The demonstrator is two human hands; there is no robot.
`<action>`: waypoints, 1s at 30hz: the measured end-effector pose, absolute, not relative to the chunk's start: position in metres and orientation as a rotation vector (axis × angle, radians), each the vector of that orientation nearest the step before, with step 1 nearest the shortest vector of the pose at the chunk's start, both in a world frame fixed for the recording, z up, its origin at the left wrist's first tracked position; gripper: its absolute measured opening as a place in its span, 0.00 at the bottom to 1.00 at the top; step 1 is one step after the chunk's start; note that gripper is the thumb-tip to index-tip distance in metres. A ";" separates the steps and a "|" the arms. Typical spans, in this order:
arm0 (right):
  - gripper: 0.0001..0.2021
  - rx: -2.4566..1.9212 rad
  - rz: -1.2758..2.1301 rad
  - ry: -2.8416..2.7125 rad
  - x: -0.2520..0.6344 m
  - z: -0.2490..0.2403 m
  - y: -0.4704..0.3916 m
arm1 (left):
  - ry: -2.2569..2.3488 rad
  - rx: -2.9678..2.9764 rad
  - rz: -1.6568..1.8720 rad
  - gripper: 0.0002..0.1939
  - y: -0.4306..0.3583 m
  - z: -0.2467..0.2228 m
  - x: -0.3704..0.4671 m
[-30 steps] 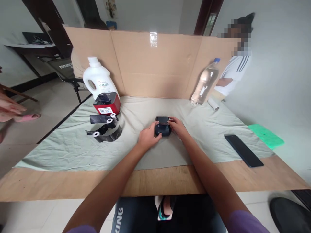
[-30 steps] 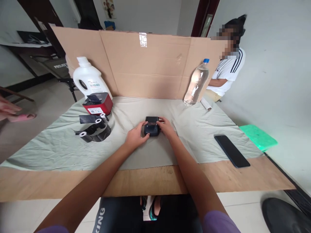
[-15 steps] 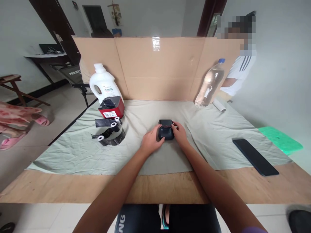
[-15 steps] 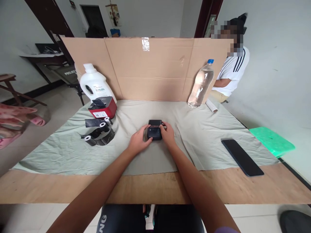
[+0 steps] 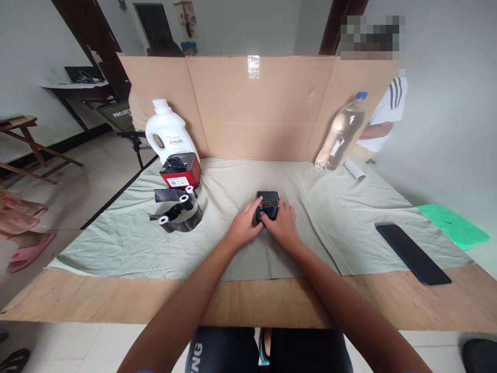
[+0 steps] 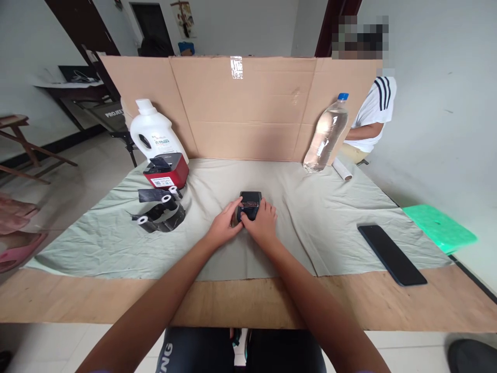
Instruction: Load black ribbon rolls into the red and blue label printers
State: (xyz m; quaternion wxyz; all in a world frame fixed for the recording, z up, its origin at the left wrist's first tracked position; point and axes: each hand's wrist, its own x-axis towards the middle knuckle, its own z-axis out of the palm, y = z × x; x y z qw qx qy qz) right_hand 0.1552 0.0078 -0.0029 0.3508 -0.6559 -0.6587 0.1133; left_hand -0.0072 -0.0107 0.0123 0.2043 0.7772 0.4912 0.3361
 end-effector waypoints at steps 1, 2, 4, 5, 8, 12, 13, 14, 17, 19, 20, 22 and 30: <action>0.44 -1.720 0.272 -1.721 0.153 -0.001 0.005 | 1.351 2.189 0.930 0.39 -0.011 0.013 -0.007; 0.46 -1.736 0.259 -1.734 0.152 0.000 0.004 | 1.333 2.212 0.924 0.38 -0.011 0.014 -0.007; 0.49 -1.765 0.244 -1.743 0.150 0.002 0.002 | 1.305 2.251 0.921 0.36 -0.011 0.014 -0.006; 0.50 -1.782 0.239 -1.737 0.149 0.003 0.001 | 1.297 2.266 0.924 0.34 -0.011 0.014 -0.006; 0.51 -1.833 0.235 -1.699 0.146 0.005 0.002 | 1.304 2.281 0.932 0.29 -0.012 0.014 -0.006; 0.49 -1.857 0.274 -1.650 0.138 0.009 0.004 | 1.343 2.267 0.891 0.27 -0.013 0.012 -0.006; 0.48 -1.854 0.278 -1.650 0.135 0.010 0.004 | 1.355 2.266 0.882 0.27 -0.013 0.012 -0.007; 0.47 -1.849 0.278 -1.655 0.133 0.010 0.004 | 1.366 2.266 0.880 0.27 -0.013 0.012 -0.007; 0.43 -1.826 0.254 -1.670 0.128 0.011 0.004 | 1.372 2.280 0.915 0.28 -0.012 0.012 -0.007; 0.43 -1.799 0.236 -1.680 0.128 0.009 0.004 | 1.340 2.305 0.942 0.29 -0.010 0.013 -0.007; 0.44 -1.784 0.228 -1.682 0.129 0.009 0.005 | 1.321 2.311 0.948 0.31 -0.010 0.012 -0.007; 0.45 -1.750 0.216 -1.699 0.131 0.007 0.006 | 1.307 2.293 0.945 0.36 -0.009 0.012 -0.007; 0.43 -1.607 0.243 -1.720 0.136 0.006 0.013 | 1.314 2.190 0.932 0.46 -0.011 0.014 -0.008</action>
